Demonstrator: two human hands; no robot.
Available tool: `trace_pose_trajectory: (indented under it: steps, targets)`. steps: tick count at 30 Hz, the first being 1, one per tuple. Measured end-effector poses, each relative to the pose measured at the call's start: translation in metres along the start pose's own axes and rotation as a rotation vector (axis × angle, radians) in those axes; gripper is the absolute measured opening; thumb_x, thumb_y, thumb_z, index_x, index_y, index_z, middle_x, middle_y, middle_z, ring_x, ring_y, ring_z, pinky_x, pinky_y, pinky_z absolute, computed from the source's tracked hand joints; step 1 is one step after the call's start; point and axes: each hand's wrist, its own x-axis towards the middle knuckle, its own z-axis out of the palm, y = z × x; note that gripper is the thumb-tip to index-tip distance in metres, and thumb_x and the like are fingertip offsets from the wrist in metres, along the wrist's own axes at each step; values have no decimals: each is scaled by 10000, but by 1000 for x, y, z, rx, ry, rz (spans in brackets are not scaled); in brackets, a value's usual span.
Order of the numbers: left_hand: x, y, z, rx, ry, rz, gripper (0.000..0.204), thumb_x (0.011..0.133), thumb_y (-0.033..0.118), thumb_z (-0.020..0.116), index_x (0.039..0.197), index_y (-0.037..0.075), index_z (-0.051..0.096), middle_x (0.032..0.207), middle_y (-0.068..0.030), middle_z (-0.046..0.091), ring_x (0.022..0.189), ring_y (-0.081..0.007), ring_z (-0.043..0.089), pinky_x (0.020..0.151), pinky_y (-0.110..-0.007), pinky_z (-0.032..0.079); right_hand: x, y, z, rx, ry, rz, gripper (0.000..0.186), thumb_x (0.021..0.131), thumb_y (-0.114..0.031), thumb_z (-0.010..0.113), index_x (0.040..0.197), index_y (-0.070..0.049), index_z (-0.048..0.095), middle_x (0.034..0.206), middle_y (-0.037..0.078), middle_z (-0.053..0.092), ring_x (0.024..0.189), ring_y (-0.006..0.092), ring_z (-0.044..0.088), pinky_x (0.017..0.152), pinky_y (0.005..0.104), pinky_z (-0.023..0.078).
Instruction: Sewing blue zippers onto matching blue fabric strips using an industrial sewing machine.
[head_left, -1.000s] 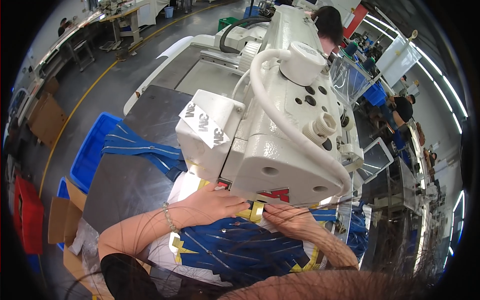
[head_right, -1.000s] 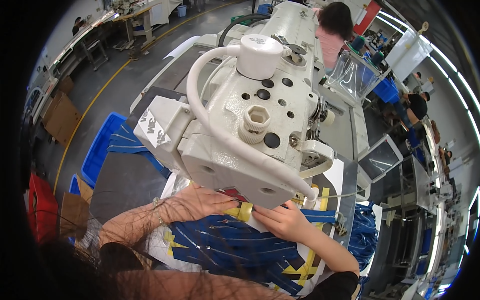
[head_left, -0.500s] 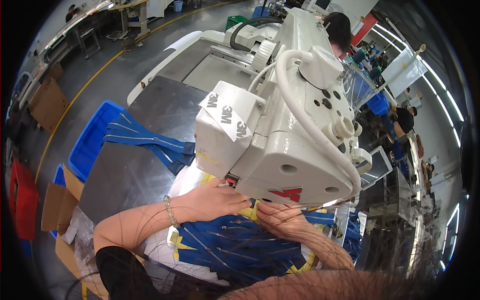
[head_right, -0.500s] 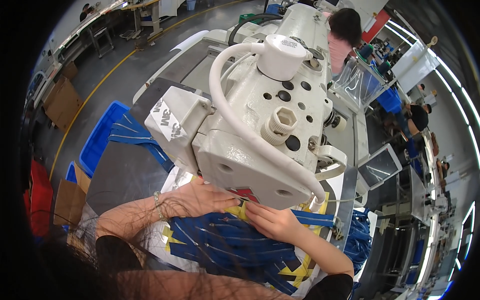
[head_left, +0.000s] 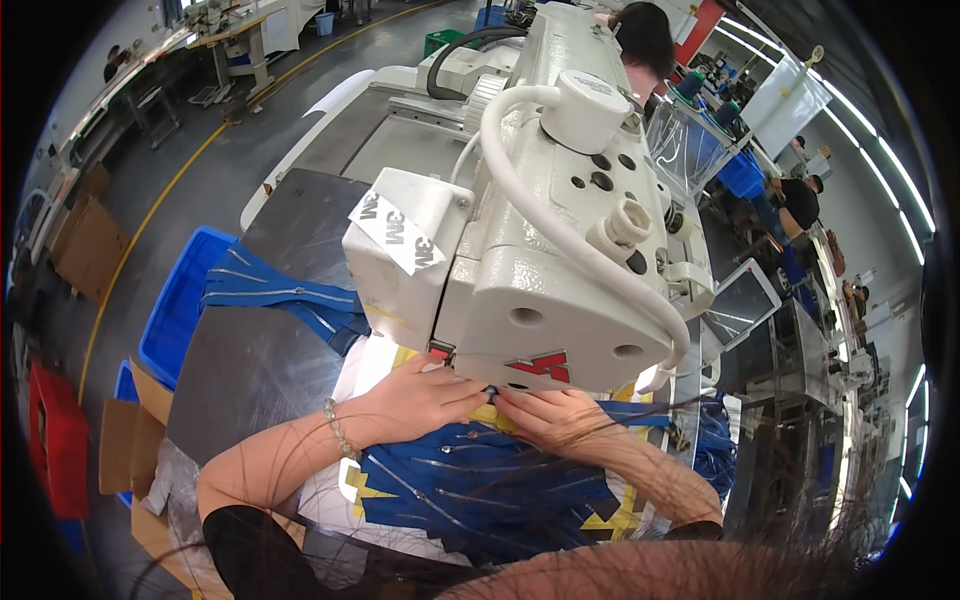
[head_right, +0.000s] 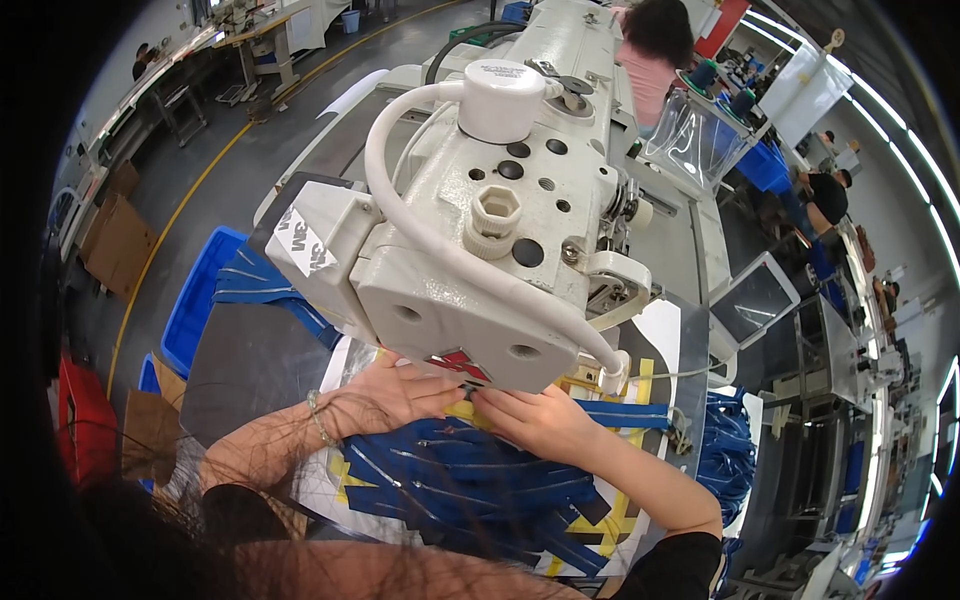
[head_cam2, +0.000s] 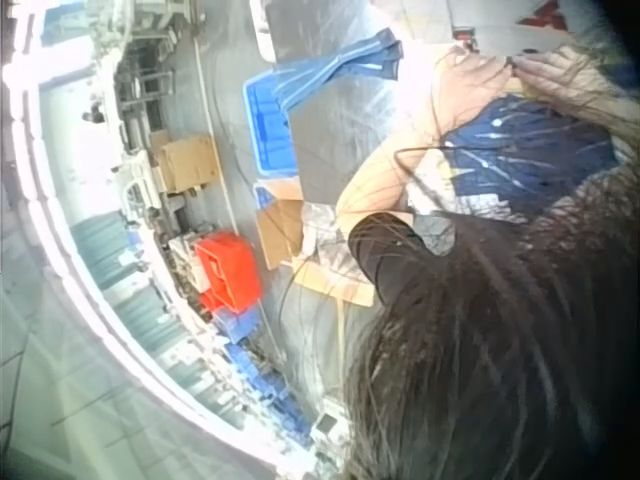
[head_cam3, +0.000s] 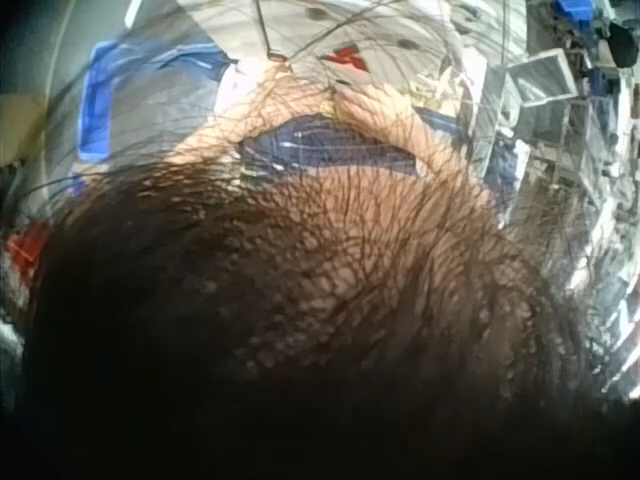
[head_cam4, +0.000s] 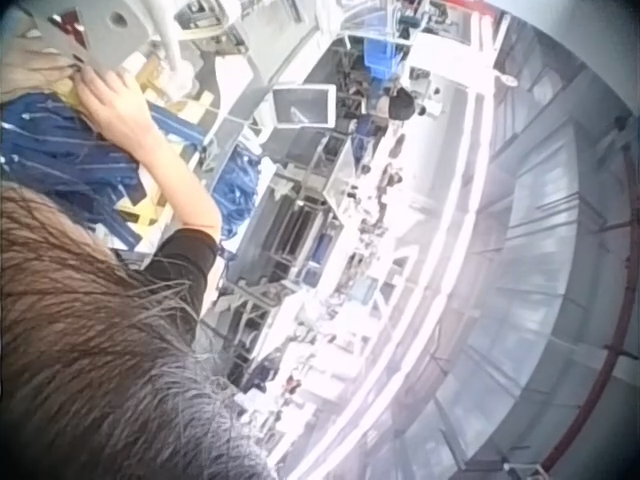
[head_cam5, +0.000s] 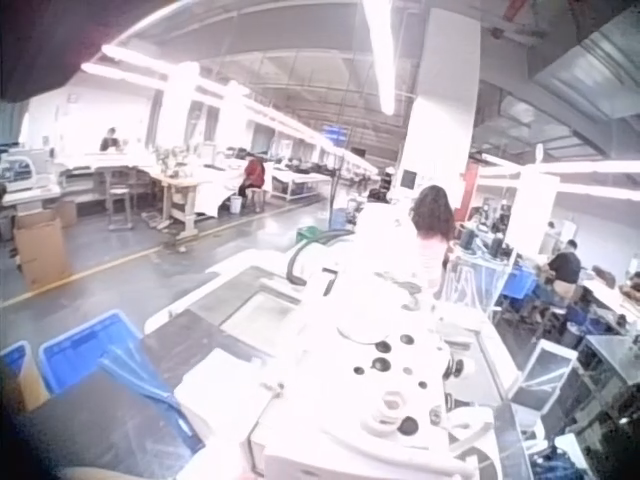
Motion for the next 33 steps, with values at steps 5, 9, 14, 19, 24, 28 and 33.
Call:
trace_pose_trajectory:
  steps: [5,9,14,19,24,28,33]
  targets:
    - [-5,-2,2,-78,13,-108,471,759,349,649,1110,39,593,1006,-37,612,893,-180,568,852,-317,422,8,-3,-7,-34,-70,-29,367,765,-180,663,1100,-50,586,1107,25,590,1080,156,554,913,338,424]
    - [-3,-2,5,-77,48,-113,506,745,377,655,1126,52,587,956,-33,605,859,-185,559,830,-316,417,7,-2,-8,-53,-28,-30,351,773,-187,658,1089,-52,584,1104,22,588,1073,144,553,889,330,421]
    - [-1,4,1,8,9,-161,508,765,406,637,1196,144,574,972,10,604,896,-170,551,844,-369,383,4,3,-7,-10,-16,-49,406,755,-223,684,1109,-55,581,1118,19,581,1022,130,555,747,290,397]
    - [-3,12,2,92,-67,-200,492,796,407,615,1259,254,549,959,49,593,916,-153,543,849,-414,350,4,5,-6,5,4,-64,436,735,-228,701,1117,-54,582,1104,15,581,986,132,554,737,285,391]
    - [-2,14,0,92,-80,-237,466,806,391,610,1257,287,552,924,66,579,909,-148,536,895,-435,345,4,6,-5,36,-11,-65,459,717,-227,711,1115,-41,580,1098,15,580,962,126,553,757,279,404]
    - [0,19,-4,133,-149,-247,446,818,384,599,1250,282,557,920,70,580,906,-145,539,913,-438,344,2,7,-2,42,16,-86,425,727,-200,692,1095,-17,585,1092,57,582,979,160,563,835,294,436]
    - [1,18,1,153,-180,-269,416,846,390,560,1248,286,556,924,77,605,887,-148,557,937,-428,328,-10,7,6,22,100,-93,335,762,-155,651,1051,8,603,1065,107,596,1013,207,592,872,324,461]
